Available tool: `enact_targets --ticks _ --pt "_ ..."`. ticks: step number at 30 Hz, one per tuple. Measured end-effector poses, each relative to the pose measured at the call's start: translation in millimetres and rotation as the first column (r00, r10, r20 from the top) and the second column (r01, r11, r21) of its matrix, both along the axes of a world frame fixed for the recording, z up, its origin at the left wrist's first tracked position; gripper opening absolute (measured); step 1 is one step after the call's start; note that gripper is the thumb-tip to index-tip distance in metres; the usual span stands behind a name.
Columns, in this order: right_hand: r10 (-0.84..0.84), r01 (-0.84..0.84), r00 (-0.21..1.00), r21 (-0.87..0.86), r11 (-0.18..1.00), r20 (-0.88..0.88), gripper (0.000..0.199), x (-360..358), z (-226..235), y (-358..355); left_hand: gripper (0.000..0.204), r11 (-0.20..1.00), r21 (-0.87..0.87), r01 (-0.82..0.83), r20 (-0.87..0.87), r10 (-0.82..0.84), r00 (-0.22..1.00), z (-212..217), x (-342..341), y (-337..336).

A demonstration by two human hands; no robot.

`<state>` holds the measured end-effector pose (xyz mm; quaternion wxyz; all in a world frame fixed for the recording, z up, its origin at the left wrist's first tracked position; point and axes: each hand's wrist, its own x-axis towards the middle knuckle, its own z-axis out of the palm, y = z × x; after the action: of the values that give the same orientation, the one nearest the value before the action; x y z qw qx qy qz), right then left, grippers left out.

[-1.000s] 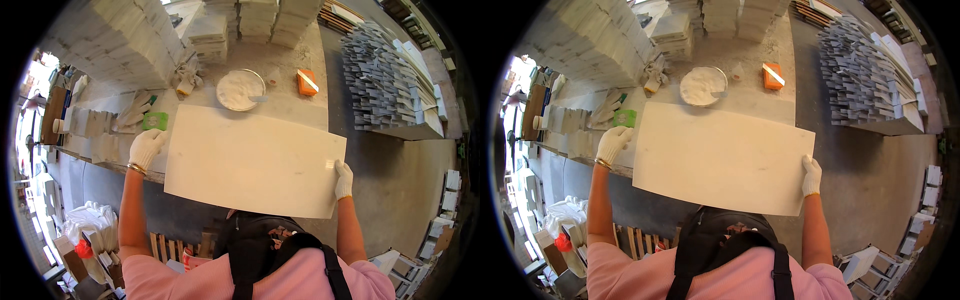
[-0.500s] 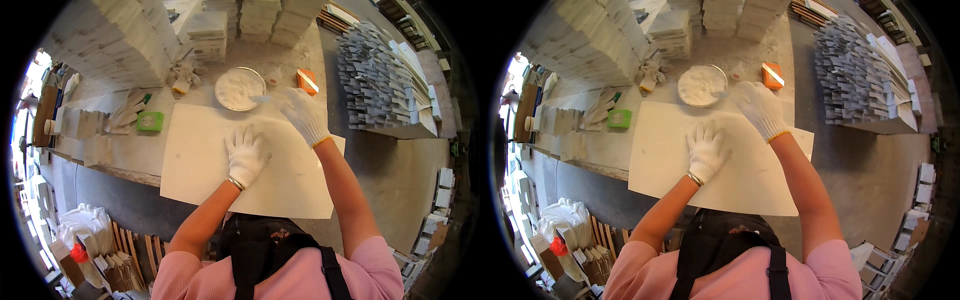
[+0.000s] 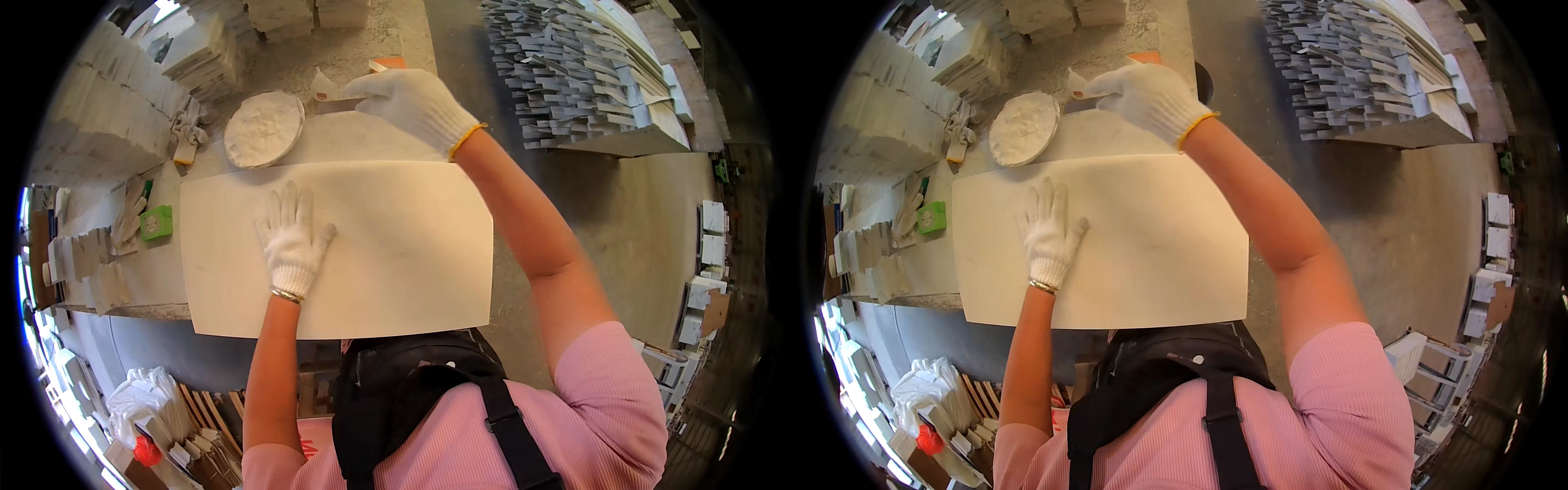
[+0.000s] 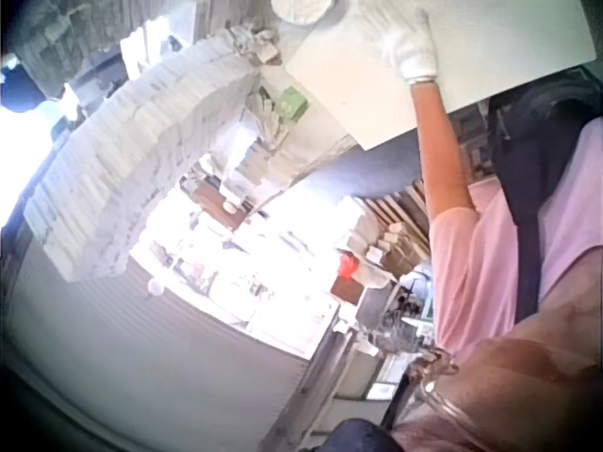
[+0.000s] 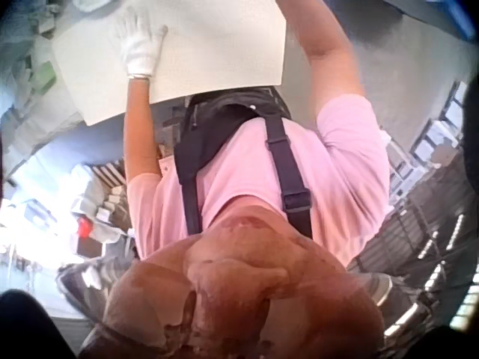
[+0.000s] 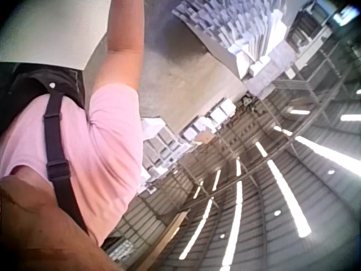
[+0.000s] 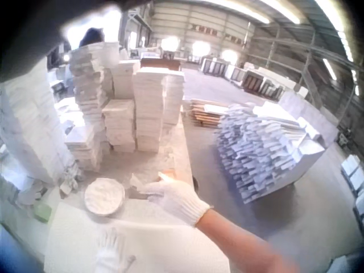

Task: The person applies a white paste to the edges of a rectangular tile using a small metal scraper, then smooths and cleans the edges with an orange sponge. The person repeats this process on multiple tiles at a workbench in a warehouse.

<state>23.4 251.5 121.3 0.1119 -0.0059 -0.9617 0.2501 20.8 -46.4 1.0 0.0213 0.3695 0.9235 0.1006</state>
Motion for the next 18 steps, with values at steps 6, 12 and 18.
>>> enact_targets --ticks 6,12,18 --pt "-0.138 0.318 0.910 -0.445 0.837 0.391 0.026 125.5 6.0 131.0 0.073 0.957 -0.093 -0.275 -0.194 0.253 0.948 -25.1 13.9 15.8" --pt "-0.112 0.441 0.829 -0.519 0.732 0.547 0.018 196.0 -2.4 175.1 0.067 0.863 -0.110 -0.493 -0.283 0.449 0.848 -17.7 56.3 101.0" --pt "0.041 0.288 0.852 -0.531 0.797 0.522 0.019 186.2 -28.5 184.8 0.067 0.879 -0.068 -0.473 -0.255 0.442 0.860 -7.9 67.8 121.8"
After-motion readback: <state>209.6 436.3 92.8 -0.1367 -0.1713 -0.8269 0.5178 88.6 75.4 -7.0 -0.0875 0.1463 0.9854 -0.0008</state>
